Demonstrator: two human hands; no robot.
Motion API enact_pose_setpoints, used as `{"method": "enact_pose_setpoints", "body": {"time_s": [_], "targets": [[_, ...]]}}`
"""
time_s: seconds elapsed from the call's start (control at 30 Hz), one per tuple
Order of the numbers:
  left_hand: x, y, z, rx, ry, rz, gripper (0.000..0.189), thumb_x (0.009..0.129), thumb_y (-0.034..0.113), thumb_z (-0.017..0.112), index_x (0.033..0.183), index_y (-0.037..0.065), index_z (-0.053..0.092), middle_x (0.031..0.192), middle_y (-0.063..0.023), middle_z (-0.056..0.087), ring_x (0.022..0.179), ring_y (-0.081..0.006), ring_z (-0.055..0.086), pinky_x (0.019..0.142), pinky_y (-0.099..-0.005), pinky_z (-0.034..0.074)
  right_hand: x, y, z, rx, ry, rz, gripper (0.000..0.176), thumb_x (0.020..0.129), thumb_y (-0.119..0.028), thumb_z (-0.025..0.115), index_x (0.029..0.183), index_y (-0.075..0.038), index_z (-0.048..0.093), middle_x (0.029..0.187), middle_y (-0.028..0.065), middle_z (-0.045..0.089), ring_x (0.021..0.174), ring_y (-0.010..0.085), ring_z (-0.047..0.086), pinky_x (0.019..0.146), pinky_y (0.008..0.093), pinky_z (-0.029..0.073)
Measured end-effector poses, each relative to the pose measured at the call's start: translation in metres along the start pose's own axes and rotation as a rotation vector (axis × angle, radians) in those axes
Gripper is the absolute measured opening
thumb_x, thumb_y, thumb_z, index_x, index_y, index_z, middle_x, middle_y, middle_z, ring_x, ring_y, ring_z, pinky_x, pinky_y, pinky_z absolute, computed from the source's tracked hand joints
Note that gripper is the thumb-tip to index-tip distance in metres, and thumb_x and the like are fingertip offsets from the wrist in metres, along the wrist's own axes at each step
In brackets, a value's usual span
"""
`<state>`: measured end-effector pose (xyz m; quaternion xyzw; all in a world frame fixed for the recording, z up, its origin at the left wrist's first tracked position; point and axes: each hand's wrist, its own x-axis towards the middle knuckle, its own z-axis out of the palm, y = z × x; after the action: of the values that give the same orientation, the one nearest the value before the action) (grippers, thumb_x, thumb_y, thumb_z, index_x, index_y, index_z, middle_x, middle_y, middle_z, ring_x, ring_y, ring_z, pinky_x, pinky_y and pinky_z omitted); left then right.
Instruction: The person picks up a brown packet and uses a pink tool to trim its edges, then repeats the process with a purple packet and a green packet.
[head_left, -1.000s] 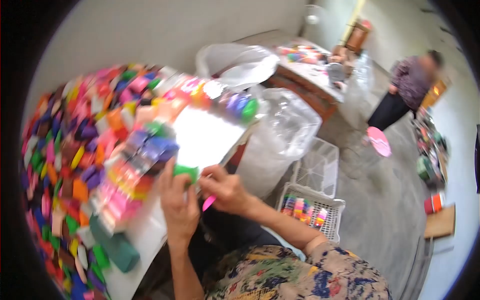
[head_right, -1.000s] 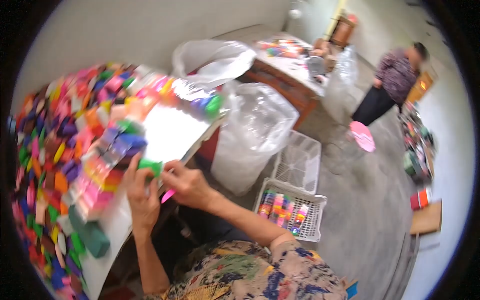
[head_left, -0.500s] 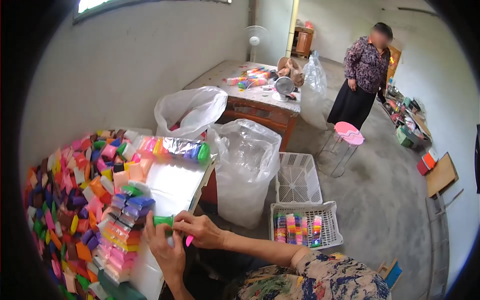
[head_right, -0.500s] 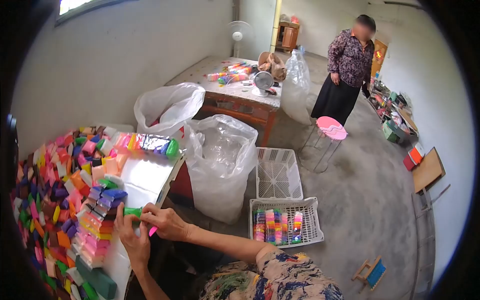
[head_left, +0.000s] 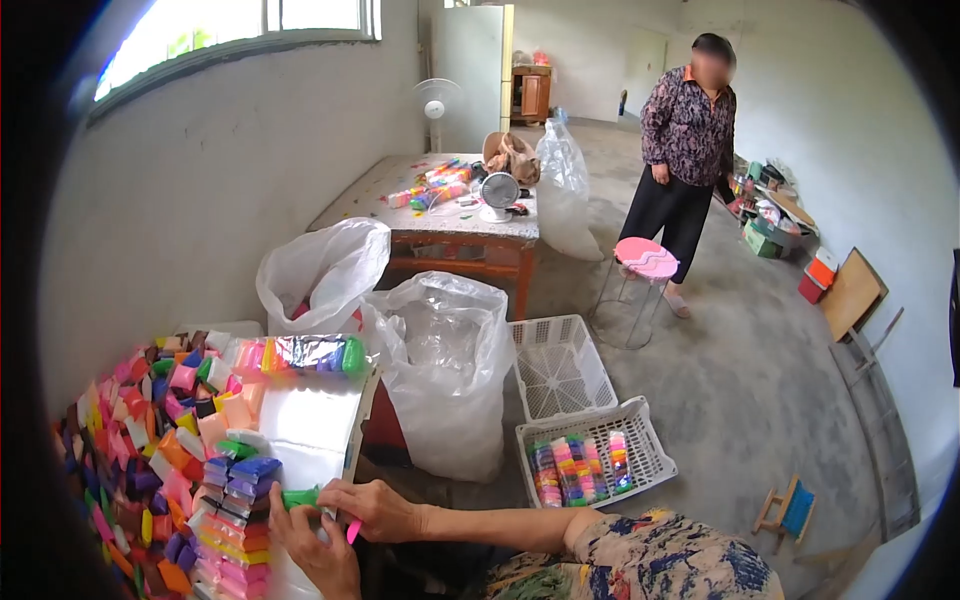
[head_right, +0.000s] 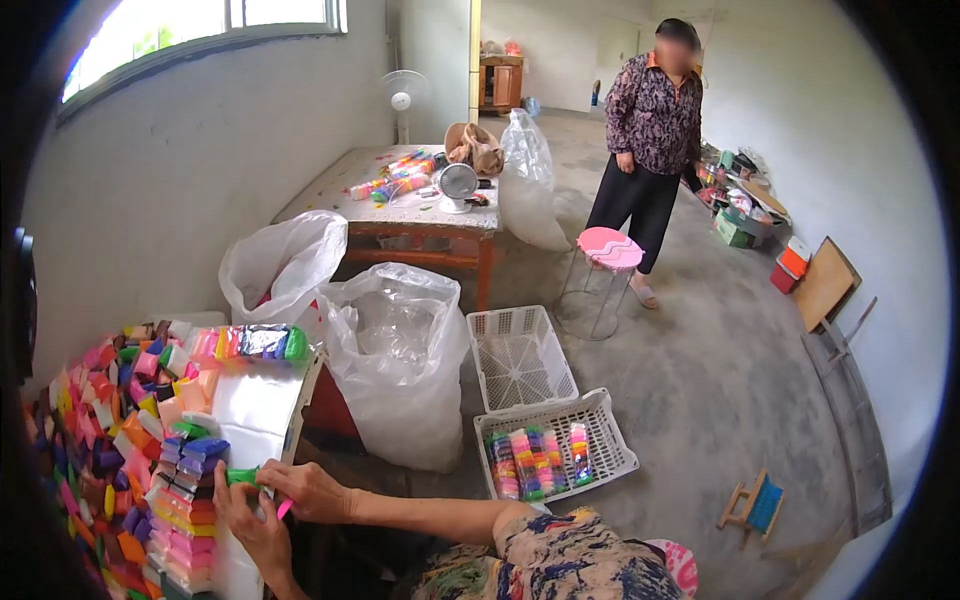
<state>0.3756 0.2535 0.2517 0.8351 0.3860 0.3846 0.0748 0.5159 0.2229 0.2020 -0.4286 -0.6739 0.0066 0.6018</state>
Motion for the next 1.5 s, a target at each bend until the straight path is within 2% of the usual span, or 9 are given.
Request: {"method": "enact_pose_setpoints", "body": {"time_s": [0.07,0.3,0.7,1.1,1.2,1.3,1.4,1.43,1.5], "targets": [[-0.001,0.003,0.0,0.001,0.011,0.0,0.014,0.082,0.005,0.06,0.091,-0.002,0.053,0.147,-0.0238,0.045,0.133,-0.044,0.042,0.113,-0.0533,0.028,-0.002,-0.003,0.003,0.048,0.014,-0.01,0.035,0.079,0.002,0.062,0.114,0.001,0.054,0.103,0.0191,0.062,0.085,0.0388,0.067,0.066,0.0414,0.055],[0.0,0.001,0.002,0.021,0.007,-0.011,0.015,0.087,0.007,0.062,0.088,-0.003,0.052,0.148,-0.0232,0.045,0.133,-0.0442,0.043,0.111,-0.0544,0.031,-0.003,-0.004,0.005,0.104,0.022,-0.009,0.032,0.083,-0.001,0.064,0.112,0.001,0.053,0.103,0.0187,0.062,0.084,0.0384,0.067,0.067,0.0413,0.055],[0.001,-0.01,0.005,-0.059,0.016,-0.027,0.012,0.084,0.007,0.054,0.088,-0.003,0.05,0.148,-0.0229,0.045,0.13,-0.0423,0.043,0.109,-0.0518,0.033,-0.005,-0.004,0.007,0.073,0.01,-0.009,0.036,0.076,0.001,0.064,0.11,0.001,0.054,0.1,0.0195,0.061,0.083,0.0405,0.066,0.067,0.0441,0.054],[-0.002,-0.01,0.003,-0.035,0.015,-0.023,0.013,0.083,0.009,0.052,0.088,-0.003,0.05,0.149,-0.0225,0.043,0.131,-0.0428,0.043,0.109,-0.0533,0.032,-0.001,-0.018,0.003,0.131,0.065,0.082,0.025,0.084,-0.002,0.061,0.108,0.0,0.056,0.093,0.0176,0.06,0.081,0.0398,0.064,0.068,0.0432,0.051],[-0.003,-0.016,0.003,-0.081,0.003,-0.03,0.02,0.086,0.017,0.056,0.088,-0.002,0.051,0.149,-0.0235,0.043,0.132,-0.0428,0.043,0.109,-0.0534,0.033,0.001,-0.021,0.002,0.152,0.053,0.119,0.022,0.088,-0.007,0.062,0.108,0.001,0.056,0.094,0.0178,0.062,0.083,0.039,0.065,0.069,0.0424,0.052],[-0.005,-0.023,0.006,-0.096,0.042,0.018,0.034,0.089,0.031,0.061,0.09,-0.002,0.052,0.148,-0.0245,0.044,0.131,-0.0435,0.044,0.107,-0.0526,0.035,0.003,-0.028,0.001,0.192,0.045,0.261,0.027,0.09,-0.018,0.065,0.108,0.0,0.057,0.095,0.0181,0.064,0.086,0.0384,0.066,0.071,0.0416,0.053],[-0.006,-0.037,0.012,-0.147,0.04,0.036,0.048,0.092,0.045,0.061,0.092,-0.002,0.055,0.148,-0.0249,0.045,0.13,-0.0435,0.046,0.106,-0.0509,0.037,0.006,-0.034,-0.003,0.1,0.026,0.28,0.035,0.089,-0.026,0.068,0.11,0.0,0.058,0.097,0.0185,0.065,0.088,0.0382,0.067,0.073,0.0407,0.054],[-0.004,-0.018,0.001,-0.208,0.041,0.044,0.056,0.094,0.054,0.056,0.095,-0.002,0.056,0.148,-0.0245,0.045,0.129,-0.0426,0.047,0.105,-0.0497,0.037,0.007,-0.036,-0.006,0.088,0.01,0.293,0.037,0.088,-0.029,0.069,0.11,-0.001,0.06,0.097,0.0192,0.066,0.087,0.0391,0.067,0.073,0.0412,0.054],[-0.002,-0.007,-0.003,-0.287,0.003,-0.072,0.061,0.093,0.059,0.055,0.101,-0.002,0.06,0.148,-0.0227,0.045,0.129,-0.0402,0.047,0.105,-0.049,0.037,0.011,-0.035,-0.006,0.079,0.04,0.269,0.033,0.091,-0.03,0.064,0.106,-0.001,0.062,0.093,0.0211,0.066,0.082,0.0403,0.066,0.069,0.0448,0.054]]}}
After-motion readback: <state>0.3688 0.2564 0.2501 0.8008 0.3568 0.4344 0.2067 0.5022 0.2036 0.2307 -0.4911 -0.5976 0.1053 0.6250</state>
